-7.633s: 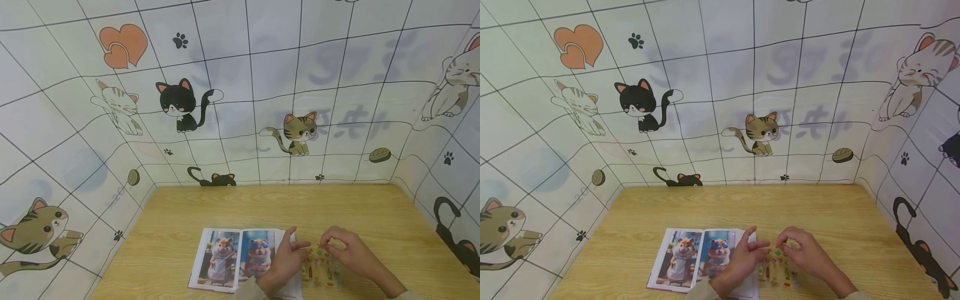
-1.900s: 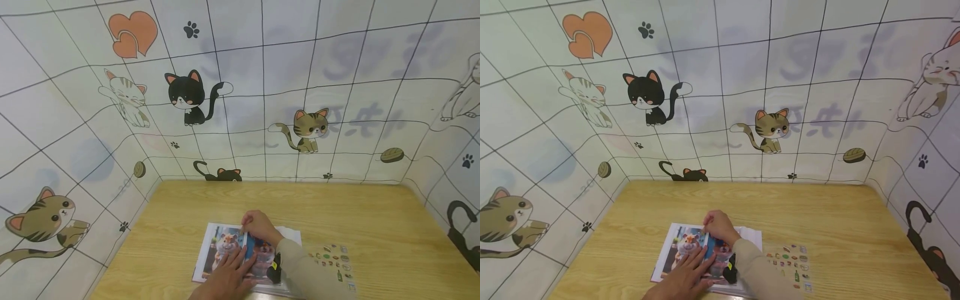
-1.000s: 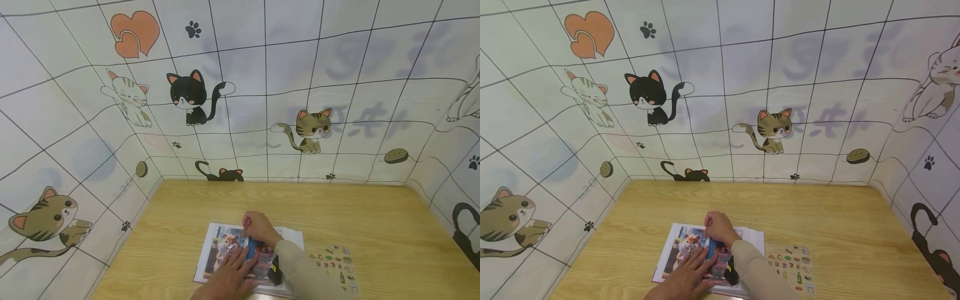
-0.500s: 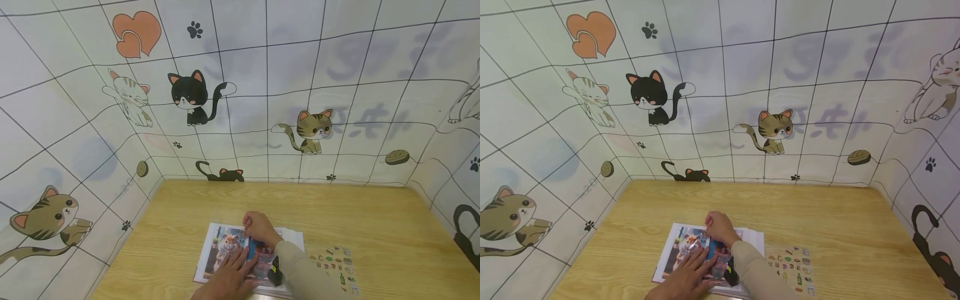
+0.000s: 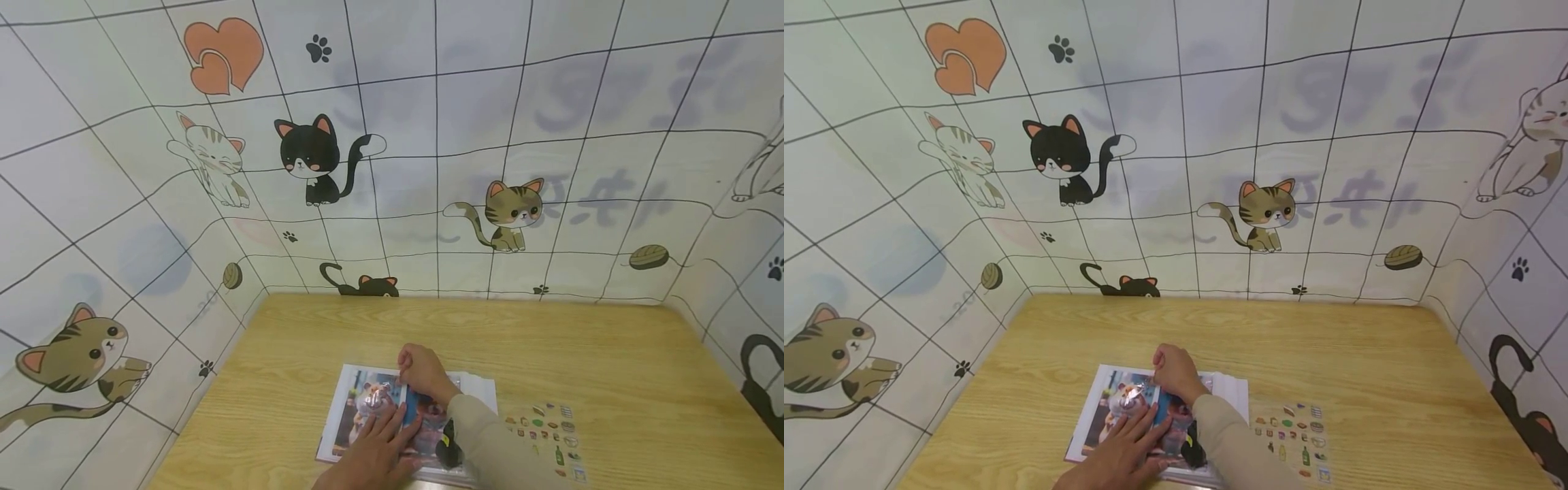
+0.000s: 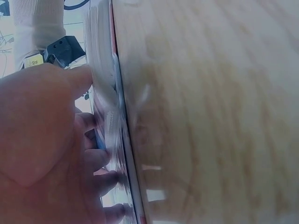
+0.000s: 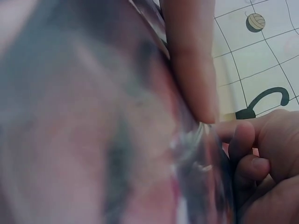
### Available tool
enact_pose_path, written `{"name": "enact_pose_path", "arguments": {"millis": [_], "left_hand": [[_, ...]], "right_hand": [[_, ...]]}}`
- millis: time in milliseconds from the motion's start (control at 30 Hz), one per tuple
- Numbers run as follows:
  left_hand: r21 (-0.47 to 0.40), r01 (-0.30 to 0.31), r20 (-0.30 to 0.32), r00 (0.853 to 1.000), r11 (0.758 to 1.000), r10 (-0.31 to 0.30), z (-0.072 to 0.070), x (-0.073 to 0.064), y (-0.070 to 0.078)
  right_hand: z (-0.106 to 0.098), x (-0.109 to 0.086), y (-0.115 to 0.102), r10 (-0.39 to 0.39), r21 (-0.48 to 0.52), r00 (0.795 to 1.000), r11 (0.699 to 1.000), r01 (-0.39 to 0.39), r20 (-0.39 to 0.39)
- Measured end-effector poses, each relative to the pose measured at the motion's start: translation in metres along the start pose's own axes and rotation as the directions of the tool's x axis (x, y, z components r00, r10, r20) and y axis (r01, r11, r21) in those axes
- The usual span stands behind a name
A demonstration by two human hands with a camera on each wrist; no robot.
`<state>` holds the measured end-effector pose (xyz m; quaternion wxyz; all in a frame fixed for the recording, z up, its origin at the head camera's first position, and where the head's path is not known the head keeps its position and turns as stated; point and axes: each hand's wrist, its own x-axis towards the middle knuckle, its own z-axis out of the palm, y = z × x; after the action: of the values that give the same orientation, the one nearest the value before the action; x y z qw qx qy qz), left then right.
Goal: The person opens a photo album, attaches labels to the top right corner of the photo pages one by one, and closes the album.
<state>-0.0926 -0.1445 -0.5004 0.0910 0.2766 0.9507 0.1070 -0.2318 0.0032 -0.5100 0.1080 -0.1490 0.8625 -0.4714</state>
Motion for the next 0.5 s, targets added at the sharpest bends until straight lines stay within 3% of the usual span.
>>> {"name": "enact_pose_path", "arguments": {"millis": [200, 500], "left_hand": [[-0.022, -0.012, 0.010, 1.000, 1.000, 0.012, 0.0000, 0.0001, -0.0016], [-0.026, -0.018, 0.019, 1.000, 0.999, 0.019, 0.0014, 0.0008, -0.0030]], "right_hand": [[0.0005, -0.0004, 0.0015, -0.016, -0.031, 1.000, 0.999, 0.016, -0.024], [-0.0003, -0.0007, 0.0028, -0.027, 0.005, 0.998, 1.000, 0.027, -0.054]]}}
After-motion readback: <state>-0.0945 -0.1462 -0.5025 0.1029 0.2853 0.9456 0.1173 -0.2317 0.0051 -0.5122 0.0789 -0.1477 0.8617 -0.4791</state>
